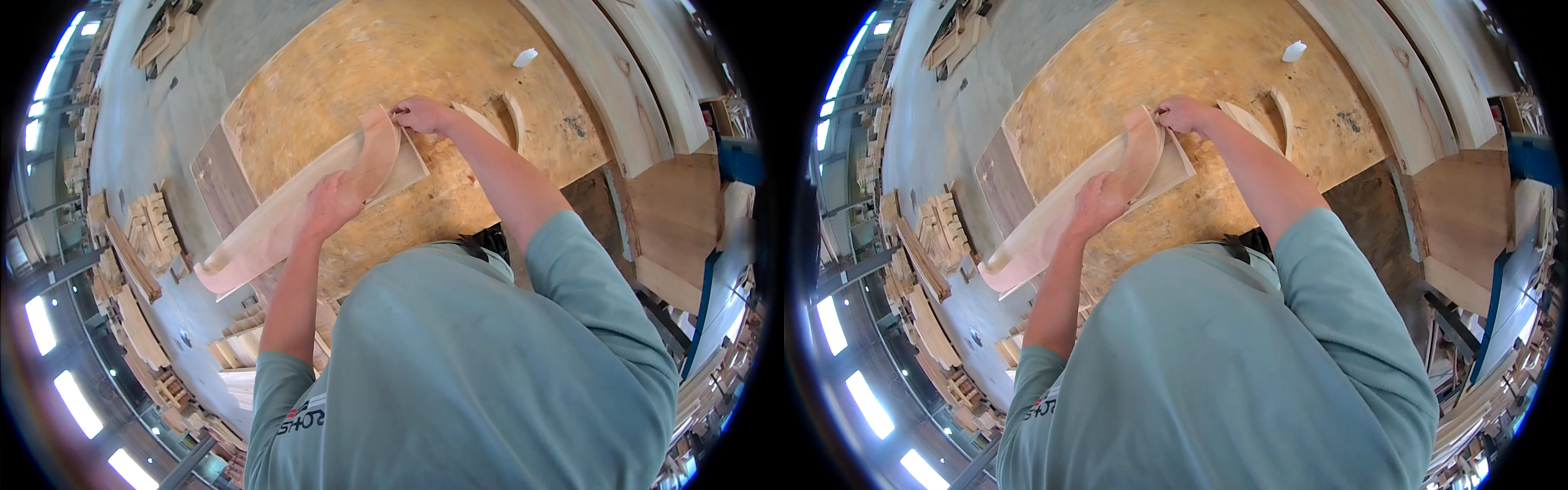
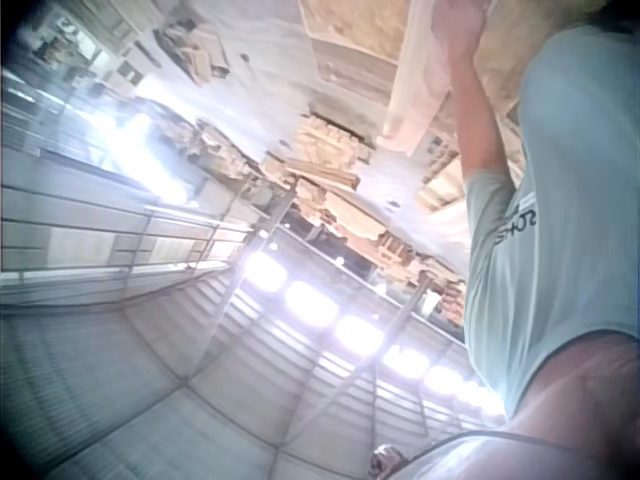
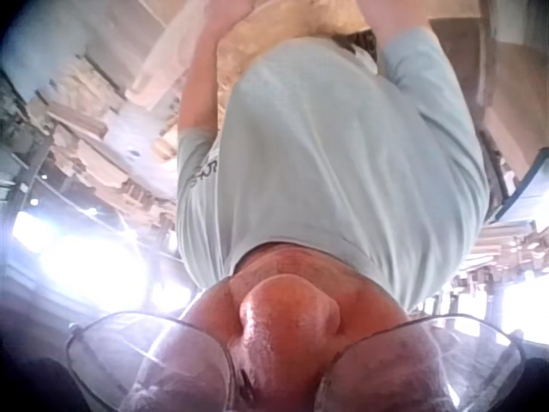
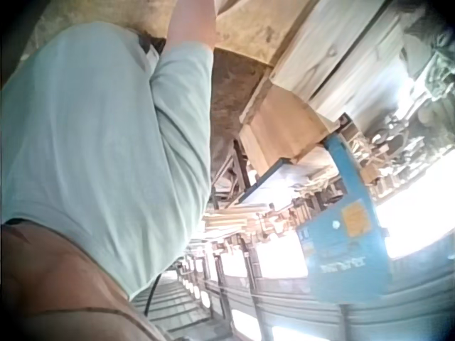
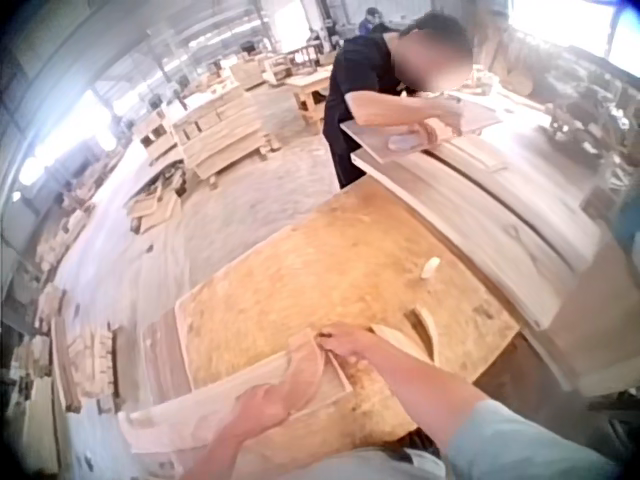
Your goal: The person positions small curved wood pieces against a template and then uses a bandsaw to trim the edges of the pieces.
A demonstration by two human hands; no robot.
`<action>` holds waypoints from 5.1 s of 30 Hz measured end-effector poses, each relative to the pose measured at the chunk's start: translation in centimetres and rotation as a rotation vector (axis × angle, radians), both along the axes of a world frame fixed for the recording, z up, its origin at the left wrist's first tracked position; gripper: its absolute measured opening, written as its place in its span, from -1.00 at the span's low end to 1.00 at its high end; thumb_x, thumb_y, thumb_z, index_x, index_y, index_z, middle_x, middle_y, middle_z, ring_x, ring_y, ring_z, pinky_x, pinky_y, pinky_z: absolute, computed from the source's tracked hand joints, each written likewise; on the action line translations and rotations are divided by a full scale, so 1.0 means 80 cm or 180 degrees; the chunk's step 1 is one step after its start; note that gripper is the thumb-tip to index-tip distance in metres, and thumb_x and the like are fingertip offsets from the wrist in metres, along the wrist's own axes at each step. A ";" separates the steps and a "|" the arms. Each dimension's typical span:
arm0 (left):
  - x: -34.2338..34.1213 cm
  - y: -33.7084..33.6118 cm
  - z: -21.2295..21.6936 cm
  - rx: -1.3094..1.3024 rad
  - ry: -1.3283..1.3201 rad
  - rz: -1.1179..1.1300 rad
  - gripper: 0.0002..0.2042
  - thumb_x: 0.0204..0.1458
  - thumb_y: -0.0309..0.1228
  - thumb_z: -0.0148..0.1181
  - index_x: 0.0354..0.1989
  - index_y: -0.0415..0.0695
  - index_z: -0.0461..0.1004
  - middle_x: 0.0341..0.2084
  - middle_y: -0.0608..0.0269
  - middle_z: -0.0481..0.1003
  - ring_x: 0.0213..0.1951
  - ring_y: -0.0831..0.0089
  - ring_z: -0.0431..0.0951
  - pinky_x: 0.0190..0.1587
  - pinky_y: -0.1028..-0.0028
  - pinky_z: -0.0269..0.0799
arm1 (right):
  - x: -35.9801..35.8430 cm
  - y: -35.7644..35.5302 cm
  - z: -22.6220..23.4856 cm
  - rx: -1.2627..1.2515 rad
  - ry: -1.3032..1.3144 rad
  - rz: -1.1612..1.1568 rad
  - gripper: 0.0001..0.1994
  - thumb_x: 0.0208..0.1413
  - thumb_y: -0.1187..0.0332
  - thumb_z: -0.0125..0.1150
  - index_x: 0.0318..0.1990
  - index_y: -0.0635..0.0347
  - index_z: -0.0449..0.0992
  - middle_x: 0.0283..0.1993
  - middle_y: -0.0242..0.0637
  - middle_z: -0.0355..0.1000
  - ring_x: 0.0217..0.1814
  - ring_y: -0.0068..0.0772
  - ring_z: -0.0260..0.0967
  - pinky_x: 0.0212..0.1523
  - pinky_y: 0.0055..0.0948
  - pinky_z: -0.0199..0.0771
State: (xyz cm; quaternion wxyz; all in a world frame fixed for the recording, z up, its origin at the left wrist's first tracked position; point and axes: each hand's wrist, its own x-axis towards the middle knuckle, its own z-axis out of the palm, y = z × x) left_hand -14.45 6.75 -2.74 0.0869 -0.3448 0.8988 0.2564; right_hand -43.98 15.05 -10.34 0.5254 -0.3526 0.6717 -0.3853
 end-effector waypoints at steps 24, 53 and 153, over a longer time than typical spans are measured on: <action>-0.001 -0.024 0.006 -0.0046 -0.0078 0.0082 -0.20 -0.28 -0.16 0.46 0.23 -0.22 0.37 0.12 -0.13 0.47 0.19 -0.02 0.45 0.26 0.17 0.37 | -0.009 -0.028 -0.019 -0.0002 0.0343 0.1783 -0.74 0.13 0.41 0.31 -0.01 0.05 0.63 -0.13 -0.43 0.61 -0.17 -0.54 0.52 -0.22 -0.47 0.56; 0.013 -0.010 -0.002 -0.0209 0.0059 0.0080 -0.29 -0.27 -0.20 0.43 0.14 -0.23 0.43 0.00 -0.13 0.52 0.08 -0.05 0.51 0.17 0.17 0.42 | -0.021 -0.047 -0.011 0.0417 -0.0734 0.1595 -0.74 0.12 0.50 0.32 -0.01 0.28 0.59 -0.14 -0.34 0.57 -0.15 -0.54 0.52 -0.14 -0.53 0.62; -0.010 -0.017 0.032 0.0146 -0.0503 -0.0574 -0.40 -0.22 -0.34 0.40 0.10 -0.10 0.39 -0.04 -0.12 0.52 0.06 -0.09 0.48 0.10 0.14 0.42 | 0.004 -0.013 -0.026 0.0120 -0.0489 0.1782 -0.85 0.13 0.43 0.30 -0.17 0.27 0.64 -0.45 -0.39 0.49 -0.47 -0.54 0.41 -0.45 -0.51 0.43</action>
